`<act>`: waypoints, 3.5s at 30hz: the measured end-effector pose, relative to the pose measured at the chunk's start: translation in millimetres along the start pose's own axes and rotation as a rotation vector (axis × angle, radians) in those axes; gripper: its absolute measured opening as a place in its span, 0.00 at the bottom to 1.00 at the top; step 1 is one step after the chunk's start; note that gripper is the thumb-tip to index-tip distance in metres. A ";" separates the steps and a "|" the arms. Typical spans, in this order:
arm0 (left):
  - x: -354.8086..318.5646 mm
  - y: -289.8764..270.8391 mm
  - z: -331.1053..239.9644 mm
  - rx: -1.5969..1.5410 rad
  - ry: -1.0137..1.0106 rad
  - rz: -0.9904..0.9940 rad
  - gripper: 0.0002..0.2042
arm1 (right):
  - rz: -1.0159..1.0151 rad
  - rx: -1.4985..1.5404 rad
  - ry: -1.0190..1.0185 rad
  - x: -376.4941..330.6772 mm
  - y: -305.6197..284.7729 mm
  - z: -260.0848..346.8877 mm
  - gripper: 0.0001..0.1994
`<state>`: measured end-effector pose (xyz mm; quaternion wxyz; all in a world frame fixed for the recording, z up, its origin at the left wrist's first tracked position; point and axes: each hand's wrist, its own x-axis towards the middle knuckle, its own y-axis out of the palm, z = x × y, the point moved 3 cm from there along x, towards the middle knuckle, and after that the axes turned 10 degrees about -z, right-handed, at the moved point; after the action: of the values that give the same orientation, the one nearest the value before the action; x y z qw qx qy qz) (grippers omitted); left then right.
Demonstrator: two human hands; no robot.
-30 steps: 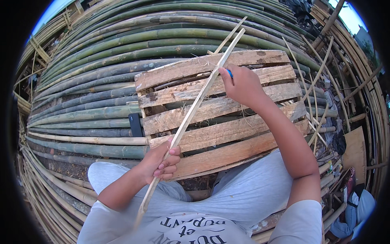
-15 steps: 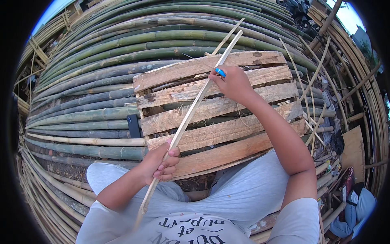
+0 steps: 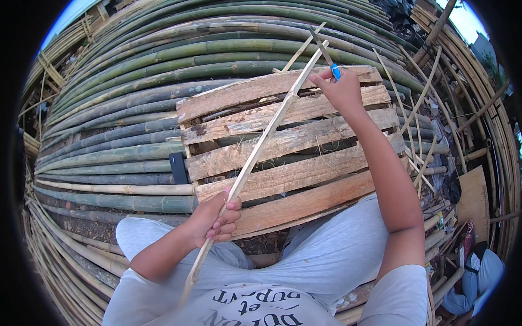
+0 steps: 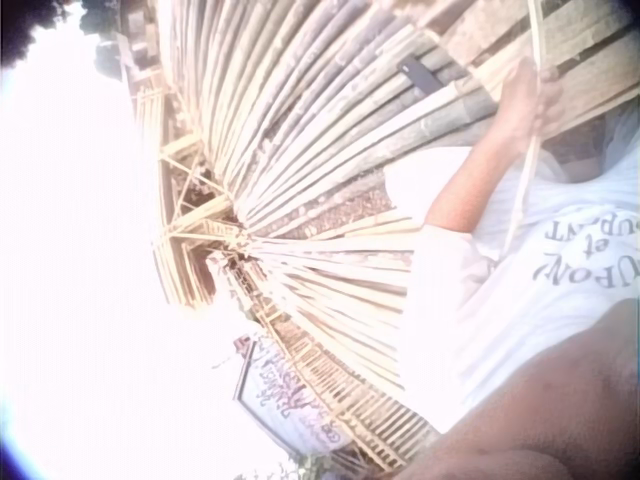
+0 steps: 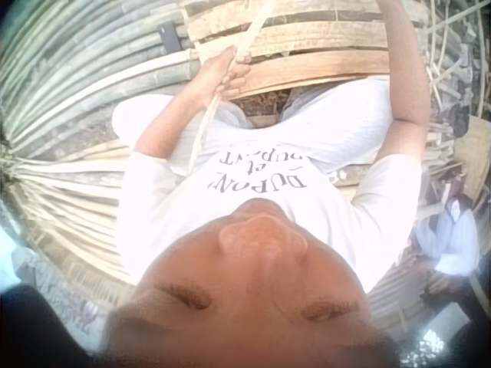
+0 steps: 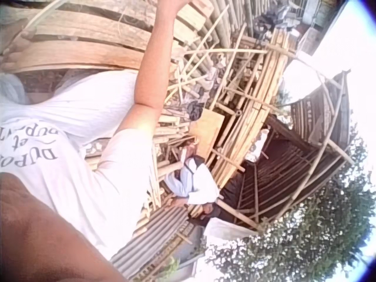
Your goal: Scraping a thin bamboo strip with a knife to smooth it.
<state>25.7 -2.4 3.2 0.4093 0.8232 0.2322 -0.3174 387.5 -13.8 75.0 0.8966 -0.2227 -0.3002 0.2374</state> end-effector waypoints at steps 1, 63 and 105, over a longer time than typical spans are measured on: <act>-0.4 0.4 -0.5 0.004 0.005 0.008 0.21 | 0.001 0.000 0.001 1.4 0.2 -5.7 0.13; 5.8 -2.6 2.8 -0.114 0.073 0.135 0.19 | 0.364 0.069 -0.004 -101.8 15.8 51.1 0.12; 10.4 -4.5 -7.7 -0.120 0.151 0.033 0.17 | 0.556 -0.253 -0.635 -195.1 49.1 89.5 0.17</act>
<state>32.5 7.7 -3.0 0.4444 0.8226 0.2674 -0.2332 177.6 -61.3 28.5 0.6274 -0.3191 -0.5162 0.4879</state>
